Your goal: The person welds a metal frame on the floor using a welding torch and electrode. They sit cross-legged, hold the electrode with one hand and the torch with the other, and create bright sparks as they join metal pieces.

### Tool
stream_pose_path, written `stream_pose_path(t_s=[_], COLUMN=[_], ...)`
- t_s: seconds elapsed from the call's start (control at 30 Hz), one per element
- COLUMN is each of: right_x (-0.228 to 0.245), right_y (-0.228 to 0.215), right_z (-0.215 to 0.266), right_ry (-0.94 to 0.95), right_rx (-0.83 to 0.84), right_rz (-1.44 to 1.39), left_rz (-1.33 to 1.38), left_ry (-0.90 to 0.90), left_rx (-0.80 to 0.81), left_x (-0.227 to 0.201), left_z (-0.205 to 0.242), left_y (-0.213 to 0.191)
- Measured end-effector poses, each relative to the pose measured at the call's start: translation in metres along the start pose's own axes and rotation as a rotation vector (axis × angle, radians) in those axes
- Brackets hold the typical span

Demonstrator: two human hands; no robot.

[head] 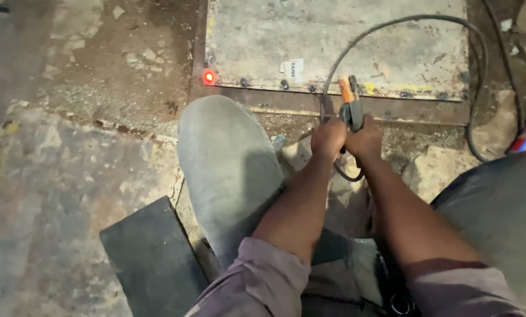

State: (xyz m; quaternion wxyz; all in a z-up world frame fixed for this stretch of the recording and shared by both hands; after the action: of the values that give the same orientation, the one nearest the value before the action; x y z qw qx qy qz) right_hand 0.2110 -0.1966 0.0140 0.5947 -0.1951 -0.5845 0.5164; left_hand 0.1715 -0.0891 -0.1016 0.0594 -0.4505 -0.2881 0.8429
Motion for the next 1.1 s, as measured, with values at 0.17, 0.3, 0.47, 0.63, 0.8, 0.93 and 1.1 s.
stream_pose_path(t_s=[0.17,0.3,0.47,0.63,0.8,0.93,1.1], right_x=[-0.069,-0.098,-0.141,-0.181,-0.192,-0.191,-0.198], right_y=[0.052,0.043,0.047,0.028,0.053,0.075,0.041], right_z=[-0.034,-0.061,-0.084,-0.060,-0.060,-0.052,-0.015], right_ry=[0.097,0.071,0.354,0.581,0.449,0.585,0.794], right_rx=[0.234,0.076,0.301,0.028,-0.160,-0.223,-0.408], right_rz=[0.034,-0.314,-1.395,-1.800,-1.818,-1.727,-1.399], left_rz=[0.504,0.121,-0.015,-0.319,-0.356,-0.425,-0.394], left_ry=[-0.280,-0.072,0.073,0.269,0.107,0.081,-0.004], left_rx=[0.309,0.185,0.215,0.520,0.639,0.585,0.521], left_x=[0.008,-0.039,-0.058,-0.072,-0.061,-0.063,-0.064], left_z=[0.030,0.027,0.029,0.066,0.094,0.112,0.114], left_y=[0.007,-0.032,-0.001,0.043,0.040,0.031,0.041])
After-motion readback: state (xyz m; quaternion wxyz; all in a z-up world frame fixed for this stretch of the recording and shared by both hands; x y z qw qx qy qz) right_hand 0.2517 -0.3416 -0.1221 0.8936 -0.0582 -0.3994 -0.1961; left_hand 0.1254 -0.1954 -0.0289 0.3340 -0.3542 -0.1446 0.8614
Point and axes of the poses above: each hand's wrist, its own z-axis away from the middle knuckle, its own y-axis out of the palm, x = y × z, the point moved 9 cm from there along -z, towards the middle knuckle, and after that the axes turned 11 degrees about x, right-handed, at the moved point
